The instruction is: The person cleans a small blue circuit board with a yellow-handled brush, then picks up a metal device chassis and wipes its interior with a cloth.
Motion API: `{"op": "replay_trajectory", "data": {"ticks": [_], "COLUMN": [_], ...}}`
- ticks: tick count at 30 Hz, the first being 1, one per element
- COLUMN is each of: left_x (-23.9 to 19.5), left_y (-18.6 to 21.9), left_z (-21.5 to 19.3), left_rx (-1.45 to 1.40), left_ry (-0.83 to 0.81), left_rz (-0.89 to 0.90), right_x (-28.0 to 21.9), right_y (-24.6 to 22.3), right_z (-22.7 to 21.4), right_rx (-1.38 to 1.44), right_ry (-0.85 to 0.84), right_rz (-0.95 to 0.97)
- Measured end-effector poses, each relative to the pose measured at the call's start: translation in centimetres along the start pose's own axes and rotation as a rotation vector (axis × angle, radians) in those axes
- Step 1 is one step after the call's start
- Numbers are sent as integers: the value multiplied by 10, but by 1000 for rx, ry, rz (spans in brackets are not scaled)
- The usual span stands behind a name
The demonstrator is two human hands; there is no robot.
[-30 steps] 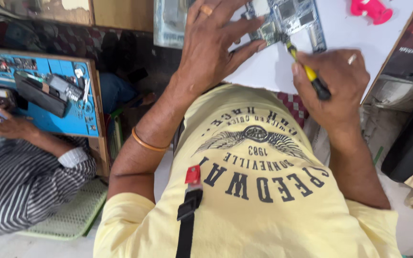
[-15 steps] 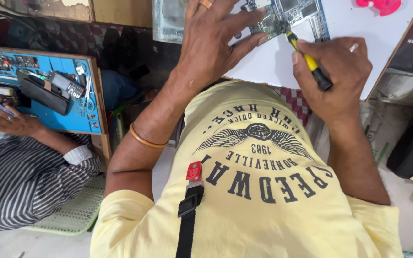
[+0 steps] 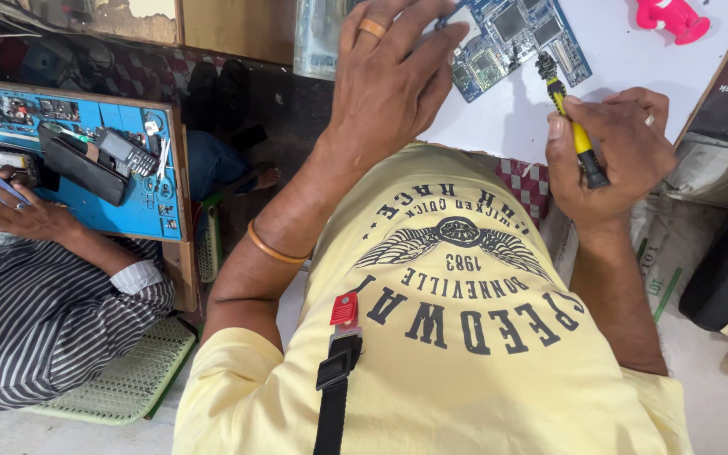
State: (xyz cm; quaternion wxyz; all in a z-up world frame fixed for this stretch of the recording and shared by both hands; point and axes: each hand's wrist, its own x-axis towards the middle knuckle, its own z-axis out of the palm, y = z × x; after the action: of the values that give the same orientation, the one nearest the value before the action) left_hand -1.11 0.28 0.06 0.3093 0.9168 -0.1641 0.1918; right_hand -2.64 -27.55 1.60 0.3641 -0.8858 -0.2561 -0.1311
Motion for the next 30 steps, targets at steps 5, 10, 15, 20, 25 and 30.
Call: {"op": "replay_trajectory", "data": {"ticks": [5, 10, 15, 20, 25, 30], "left_x": [-14, -7, 20, 30, 19, 8], "left_y": [4, 1, -21, -30, -24, -22], "left_z": [-26, -46, -53, -29, -6, -13], "left_rx": [91, 23, -17, -93, 53, 4], "left_ry": [-127, -270, -261, -457, -127, -132], "left_rz": [-25, -1, 286, 36, 60, 61], "right_x": [2, 3, -1, -3, -5, 3], "right_y": [-5, -8, -3, -2, -2, -4], "right_z": [1, 3, 4, 4, 2, 2], "right_rx": [-151, -147, -99, -77, -49, -7], "right_ry": [-11, 22, 52, 87, 73, 15], "right_rz": [-128, -111, -101, -77, -41, -73]}}
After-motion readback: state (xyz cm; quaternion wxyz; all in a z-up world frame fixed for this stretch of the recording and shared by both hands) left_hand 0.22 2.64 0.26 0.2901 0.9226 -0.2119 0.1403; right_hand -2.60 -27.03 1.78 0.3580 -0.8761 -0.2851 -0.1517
